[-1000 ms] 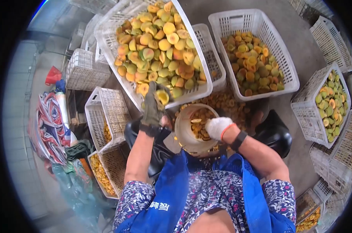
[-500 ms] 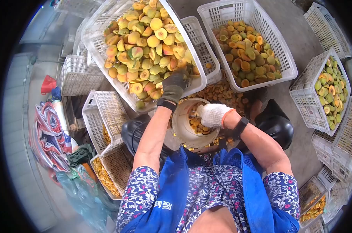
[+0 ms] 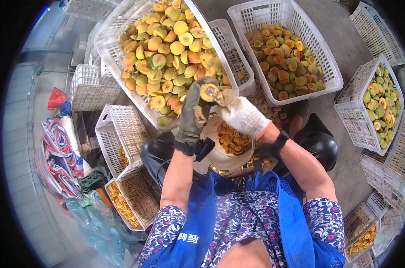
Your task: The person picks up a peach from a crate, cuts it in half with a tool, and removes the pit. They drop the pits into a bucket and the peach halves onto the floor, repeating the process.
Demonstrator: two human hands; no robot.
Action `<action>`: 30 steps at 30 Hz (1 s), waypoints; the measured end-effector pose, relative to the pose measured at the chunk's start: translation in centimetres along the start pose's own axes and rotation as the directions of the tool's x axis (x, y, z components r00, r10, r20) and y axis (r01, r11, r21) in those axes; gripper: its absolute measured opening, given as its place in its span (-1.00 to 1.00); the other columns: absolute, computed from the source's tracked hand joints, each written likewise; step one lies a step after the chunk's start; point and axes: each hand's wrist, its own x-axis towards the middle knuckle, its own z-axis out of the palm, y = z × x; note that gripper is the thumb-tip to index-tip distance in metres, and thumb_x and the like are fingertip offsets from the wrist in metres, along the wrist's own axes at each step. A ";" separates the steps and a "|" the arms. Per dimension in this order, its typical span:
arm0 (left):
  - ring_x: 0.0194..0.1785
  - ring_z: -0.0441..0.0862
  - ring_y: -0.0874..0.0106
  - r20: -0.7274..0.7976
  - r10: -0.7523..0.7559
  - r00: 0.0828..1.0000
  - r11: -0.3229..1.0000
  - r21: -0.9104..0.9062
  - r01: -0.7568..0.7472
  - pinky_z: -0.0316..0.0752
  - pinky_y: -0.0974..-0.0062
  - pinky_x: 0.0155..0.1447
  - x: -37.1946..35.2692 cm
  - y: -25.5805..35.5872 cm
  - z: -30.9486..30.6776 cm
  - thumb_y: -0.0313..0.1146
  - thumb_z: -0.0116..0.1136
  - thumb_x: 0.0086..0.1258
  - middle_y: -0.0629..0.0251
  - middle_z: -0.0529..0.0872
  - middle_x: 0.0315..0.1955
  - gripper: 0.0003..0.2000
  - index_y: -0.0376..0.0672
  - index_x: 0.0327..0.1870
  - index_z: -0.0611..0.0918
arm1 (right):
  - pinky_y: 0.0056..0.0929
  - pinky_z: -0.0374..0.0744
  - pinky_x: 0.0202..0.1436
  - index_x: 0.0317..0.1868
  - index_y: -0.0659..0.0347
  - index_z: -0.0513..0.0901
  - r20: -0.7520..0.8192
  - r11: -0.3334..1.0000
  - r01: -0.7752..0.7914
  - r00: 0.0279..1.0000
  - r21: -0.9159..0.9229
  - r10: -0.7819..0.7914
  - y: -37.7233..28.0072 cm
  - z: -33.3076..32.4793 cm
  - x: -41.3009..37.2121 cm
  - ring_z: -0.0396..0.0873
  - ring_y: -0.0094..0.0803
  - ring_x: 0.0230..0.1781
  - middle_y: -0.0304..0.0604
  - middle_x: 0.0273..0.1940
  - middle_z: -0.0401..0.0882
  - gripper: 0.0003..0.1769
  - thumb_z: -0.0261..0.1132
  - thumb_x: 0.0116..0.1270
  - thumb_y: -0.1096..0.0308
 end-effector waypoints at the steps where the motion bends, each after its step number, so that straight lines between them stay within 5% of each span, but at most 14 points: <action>1: 0.00 0.60 0.33 -0.041 -0.051 0.998 0.998 -0.034 0.049 0.55 0.37 0.12 -0.2 -0.4 0.1 -0.14 0.06 0.47 0.18 0.62 -0.03 -0.60 -0.24 0.16 0.46 | -0.17 0.56 -0.31 -0.16 0.31 0.48 0.014 0.998 -0.026 1.000 -0.059 0.027 0.0 0.5 -0.5 0.58 0.04 -0.38 0.07 -0.40 0.59 -0.74 0.24 0.28 0.29; 2: 0.03 0.60 0.31 -0.083 -0.105 0.991 0.993 -0.071 0.099 0.54 0.34 0.14 -0.5 -0.7 -0.1 -0.13 0.01 0.50 0.16 0.61 -0.02 -0.60 -0.24 0.17 0.46 | -0.17 0.55 -0.31 -0.17 0.29 0.49 0.027 0.992 -0.054 0.998 -0.116 0.058 0.0 0.8 -1.0 0.58 0.01 -0.39 0.05 -0.40 0.60 -0.75 0.26 0.26 0.30; 3: 0.07 0.59 0.29 -0.074 -0.105 0.992 0.983 -0.162 0.092 0.54 0.32 0.16 -0.3 -1.0 -0.5 -0.16 -0.01 0.52 0.14 0.60 0.02 -0.61 -0.25 0.19 0.44 | -0.19 0.55 -0.33 -0.18 0.25 0.54 -0.001 0.962 0.119 0.992 -0.246 -0.123 0.2 0.6 -1.4 0.58 -0.02 -0.39 0.03 -0.41 0.59 -0.81 0.26 0.25 0.35; 6: 0.08 0.58 0.31 -0.081 -0.013 0.997 0.996 -0.094 0.005 0.53 0.34 0.19 -1.1 -0.6 -0.3 -0.17 0.02 0.50 0.15 0.58 0.04 -0.61 -0.26 0.19 0.43 | -0.23 0.59 -0.33 -0.26 0.28 0.60 -0.029 0.947 0.123 0.990 -0.296 -0.138 0.0 0.6 -1.1 0.58 -0.11 -0.40 -0.03 -0.40 0.56 -0.86 0.21 0.25 0.38; 7: 0.08 0.58 0.33 -0.101 -0.064 0.993 0.977 -0.211 0.041 0.52 0.36 0.21 -0.8 -0.6 -0.4 -0.19 0.04 0.50 0.15 0.56 0.06 -0.59 -0.27 0.21 0.42 | -0.23 0.59 -0.33 -0.26 0.28 0.60 -0.029 0.948 0.121 0.990 -0.294 -0.135 -0.1 0.4 -1.1 0.58 -0.11 -0.40 -0.03 -0.40 0.56 -0.86 0.21 0.25 0.38; 9: 0.12 0.55 0.36 -0.090 -0.043 0.995 0.990 -0.141 0.030 0.50 0.41 0.20 -1.1 -0.4 -0.2 -0.19 -0.02 0.53 0.19 0.54 0.10 -0.59 -0.25 0.27 0.39 | -0.24 0.59 -0.33 -0.27 0.29 0.61 0.076 0.770 0.339 0.931 -0.540 -0.356 -0.1 0.0 -1.1 0.59 -0.15 -0.37 -0.06 -0.37 0.57 -0.86 0.21 0.24 0.40; 15: 0.14 0.54 0.39 -0.089 0.063 0.994 0.997 0.050 -0.059 0.49 0.42 0.22 -1.0 -0.9 0.3 -0.24 0.04 0.50 0.20 0.52 0.16 -0.56 -0.28 0.29 0.37 | -0.25 0.57 -0.36 -0.25 0.27 0.59 -0.061 0.917 0.172 0.976 -0.360 -0.207 0.3 0.9 -0.9 0.58 -0.08 -0.42 -0.05 -0.37 0.57 -0.87 0.24 0.26 0.39; 19: 0.17 0.52 0.42 -0.078 0.121 0.990 0.982 0.159 -0.107 0.47 0.44 0.24 -1.2 -1.2 0.3 -0.31 0.06 0.49 0.20 0.49 0.20 -0.57 -0.29 0.30 0.37 | -0.25 0.56 -0.39 -0.27 0.27 0.58 -0.128 0.923 0.194 0.960 -0.331 -0.248 0.4 1.3 -1.0 0.57 -0.11 -0.44 -0.07 -0.39 0.54 -0.87 0.25 0.19 0.41; 22: 0.18 0.51 0.41 -0.111 0.116 0.987 0.986 0.132 -0.101 0.47 0.43 0.25 -1.2 -2.2 0.1 -0.35 0.04 0.49 0.18 0.49 0.20 -0.58 -0.29 0.30 0.36 | -0.22 0.55 -0.37 -0.30 0.27 0.56 0.068 0.797 0.248 0.965 -0.551 -0.253 0.7 1.7 -1.3 0.58 -0.11 -0.41 -0.05 -0.40 0.53 -0.86 0.25 0.13 0.42; 26: 0.17 0.51 0.40 -0.131 0.096 0.987 0.994 0.072 -0.087 0.47 0.42 0.25 -1.4 -2.8 0.1 -0.35 0.02 0.50 0.16 0.50 0.18 -0.58 -0.31 0.31 0.36 | -0.17 0.55 -0.30 -0.33 0.26 0.54 0.076 0.818 0.243 0.968 -0.521 -0.239 0.6 2.2 -1.4 0.57 -0.06 -0.34 -0.02 -0.35 0.51 -0.87 0.23 0.08 0.43; 28: 0.15 0.53 0.36 -0.086 0.188 0.978 0.912 0.386 -0.141 0.47 0.40 0.25 -1.1 -3.1 -0.5 -0.31 0.03 0.50 0.15 0.53 0.14 -0.57 -0.32 0.30 0.36 | -0.20 0.56 -0.28 -0.29 0.29 0.56 0.176 0.890 0.176 0.978 -0.421 -0.110 0.4 2.0 -1.1 0.59 -0.05 -0.27 0.05 -0.30 0.56 -0.85 0.22 0.16 0.40; 29: 0.15 0.53 0.36 -0.083 0.185 0.979 0.912 0.386 -0.140 0.47 0.40 0.25 -1.1 -3.1 -0.4 -0.31 0.03 0.50 0.15 0.53 0.14 -0.57 -0.32 0.30 0.36 | -0.20 0.56 -0.28 -0.29 0.29 0.56 0.173 0.890 0.173 0.979 -0.422 -0.108 -0.1 1.9 -0.8 0.59 -0.05 -0.27 0.05 -0.30 0.56 -0.85 0.22 0.16 0.40; 30: 0.15 0.53 0.35 -0.062 0.157 0.986 0.962 0.235 -0.138 0.47 0.38 0.25 -1.2 -3.0 -0.3 -0.28 0.03 0.50 0.14 0.54 0.13 -0.57 -0.32 0.29 0.36 | -0.23 0.56 -0.32 -0.26 0.36 0.55 0.073 0.995 -0.080 0.994 -0.064 0.085 -0.6 1.8 -0.4 0.60 -0.09 -0.33 0.09 -0.31 0.58 -0.79 0.18 0.22 0.35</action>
